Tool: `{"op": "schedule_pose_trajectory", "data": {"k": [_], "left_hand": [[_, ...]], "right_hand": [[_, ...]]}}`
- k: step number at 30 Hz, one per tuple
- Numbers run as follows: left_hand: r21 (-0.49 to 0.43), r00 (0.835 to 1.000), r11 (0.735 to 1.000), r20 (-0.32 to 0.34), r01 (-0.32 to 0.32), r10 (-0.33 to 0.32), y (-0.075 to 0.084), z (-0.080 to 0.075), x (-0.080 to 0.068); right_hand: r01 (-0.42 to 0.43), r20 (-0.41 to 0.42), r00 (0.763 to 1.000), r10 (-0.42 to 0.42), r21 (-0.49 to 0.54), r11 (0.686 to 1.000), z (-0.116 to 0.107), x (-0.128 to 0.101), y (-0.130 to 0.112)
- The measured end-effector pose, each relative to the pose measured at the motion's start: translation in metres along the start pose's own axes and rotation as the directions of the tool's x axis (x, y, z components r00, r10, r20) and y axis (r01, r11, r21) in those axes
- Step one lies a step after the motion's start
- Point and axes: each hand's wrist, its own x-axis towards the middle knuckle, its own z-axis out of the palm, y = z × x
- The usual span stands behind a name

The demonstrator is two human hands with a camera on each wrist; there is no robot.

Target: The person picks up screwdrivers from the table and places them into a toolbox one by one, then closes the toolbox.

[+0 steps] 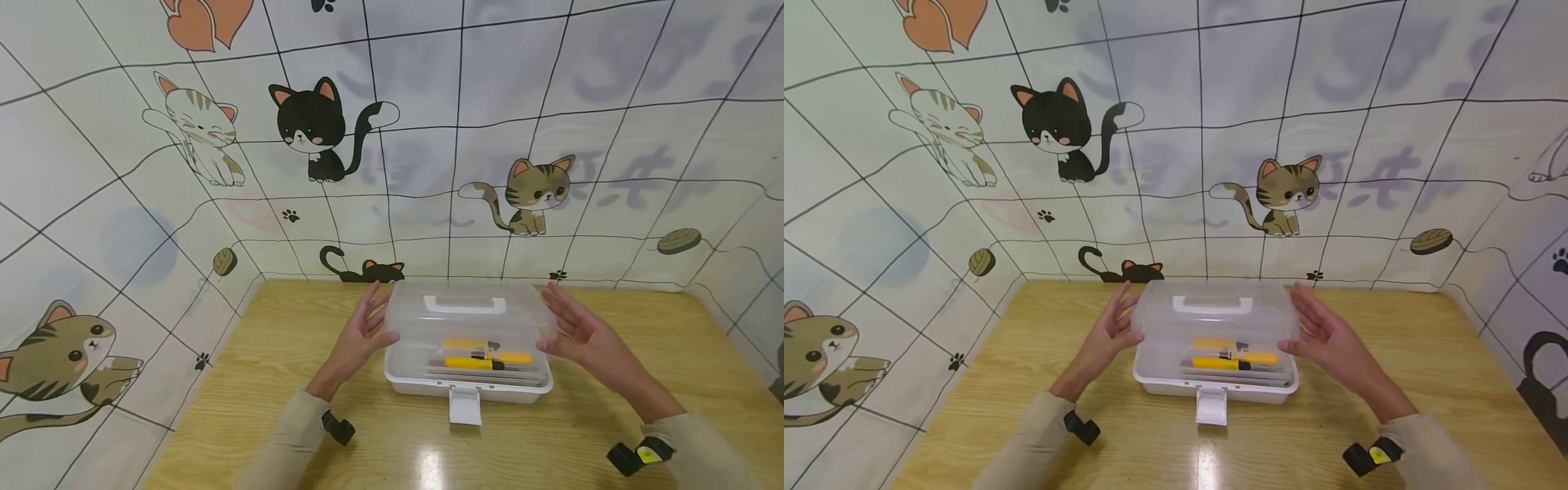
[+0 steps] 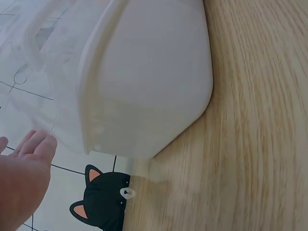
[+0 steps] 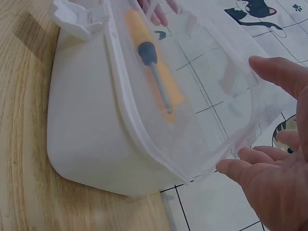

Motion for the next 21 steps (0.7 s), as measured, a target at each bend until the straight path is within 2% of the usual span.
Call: {"op": "schedule_pose_trajectory", "data": {"k": [5,9,21], "left_hand": [[-0.001,1.000,1.000,0.028,0.003,-0.003,-0.002,-0.003,-0.002],[-0.013,0.999,1.000,0.038,-0.002,0.003,-0.003,-0.003,-0.003],[-0.015,0.997,1.000,0.083,0.003,-0.001,-0.009,-0.006,-0.002]], "right_hand": [[0.091,0.016,0.996,-0.092,0.086,0.992,0.004,-0.003,0.006],[0.126,0.021,0.991,-0.130,0.127,0.984,0.006,-0.004,0.010],[0.152,0.012,0.988,-0.154,0.093,0.984,0.013,-0.008,0.018]]}}
